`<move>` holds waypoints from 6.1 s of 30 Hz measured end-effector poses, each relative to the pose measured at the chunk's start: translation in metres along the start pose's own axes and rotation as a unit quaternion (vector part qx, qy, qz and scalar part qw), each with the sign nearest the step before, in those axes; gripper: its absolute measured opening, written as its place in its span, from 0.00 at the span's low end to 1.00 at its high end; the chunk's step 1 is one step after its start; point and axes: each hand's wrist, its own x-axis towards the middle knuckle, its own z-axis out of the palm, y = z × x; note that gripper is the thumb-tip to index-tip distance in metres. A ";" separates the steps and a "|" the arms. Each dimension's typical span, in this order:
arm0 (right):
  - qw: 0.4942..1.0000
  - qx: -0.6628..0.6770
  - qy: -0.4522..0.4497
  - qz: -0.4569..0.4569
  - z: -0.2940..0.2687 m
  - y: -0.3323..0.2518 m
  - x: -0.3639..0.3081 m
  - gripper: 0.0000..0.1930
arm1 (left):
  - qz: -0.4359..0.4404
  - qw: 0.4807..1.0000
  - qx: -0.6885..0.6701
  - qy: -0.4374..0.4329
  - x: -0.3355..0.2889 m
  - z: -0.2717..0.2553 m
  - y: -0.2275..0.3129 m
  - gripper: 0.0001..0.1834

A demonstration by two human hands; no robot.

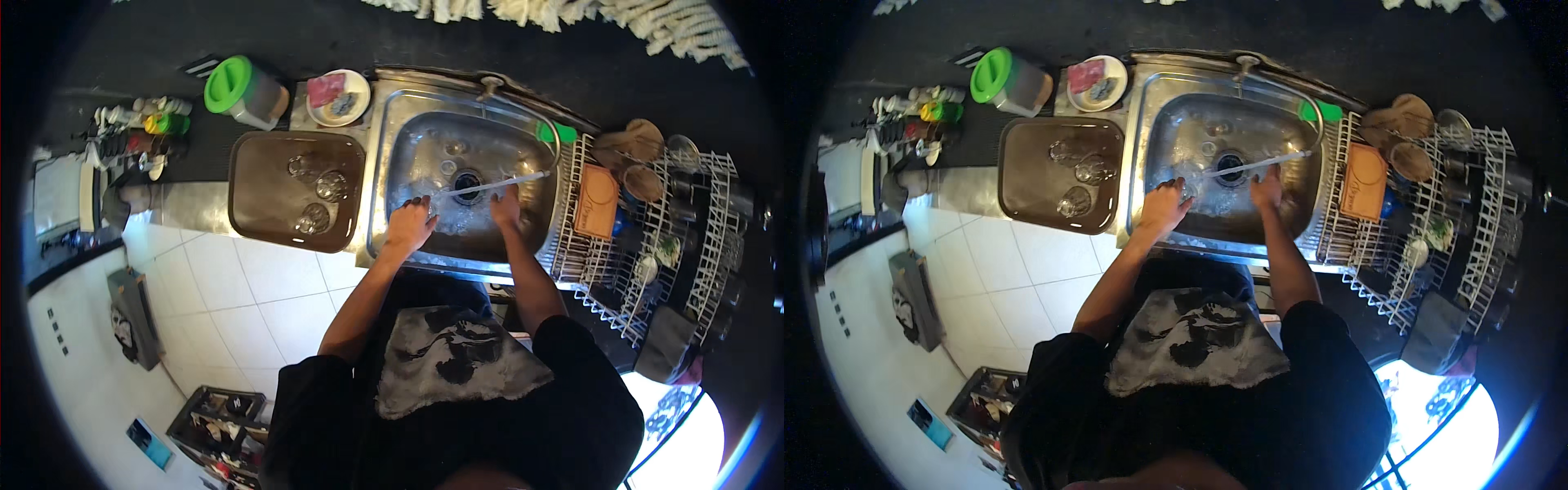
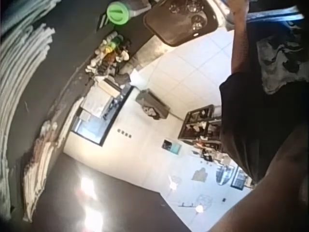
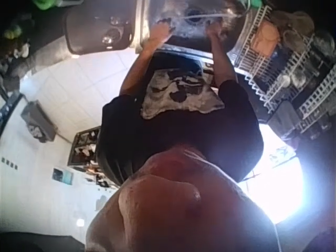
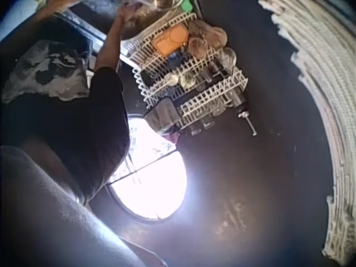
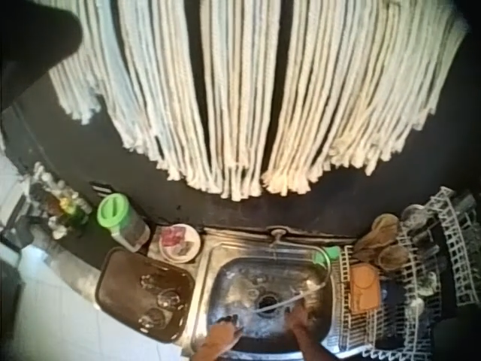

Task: Washing glassware and small plates in a restaurant sink using a sponge.

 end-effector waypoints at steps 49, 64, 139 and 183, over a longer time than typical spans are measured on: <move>0.945 -0.053 -0.281 -0.158 0.037 -0.131 -0.063 0.30 | -0.401 0.885 0.002 0.237 -0.077 -0.073 -0.248 0.35; 0.981 0.005 -0.194 -0.002 0.081 -0.118 -0.062 0.22 | -0.138 0.836 -0.154 0.509 -0.073 -0.089 -0.079 0.19; 0.683 0.713 -0.092 0.127 -0.147 -0.132 -0.045 0.10 | -0.067 0.851 -0.489 0.179 0.026 0.089 -0.038 0.17; 0.698 0.674 -0.222 -0.096 -0.191 -0.174 -0.045 0.20 | -0.057 0.804 -0.545 0.231 -0.002 -0.091 0.118 0.13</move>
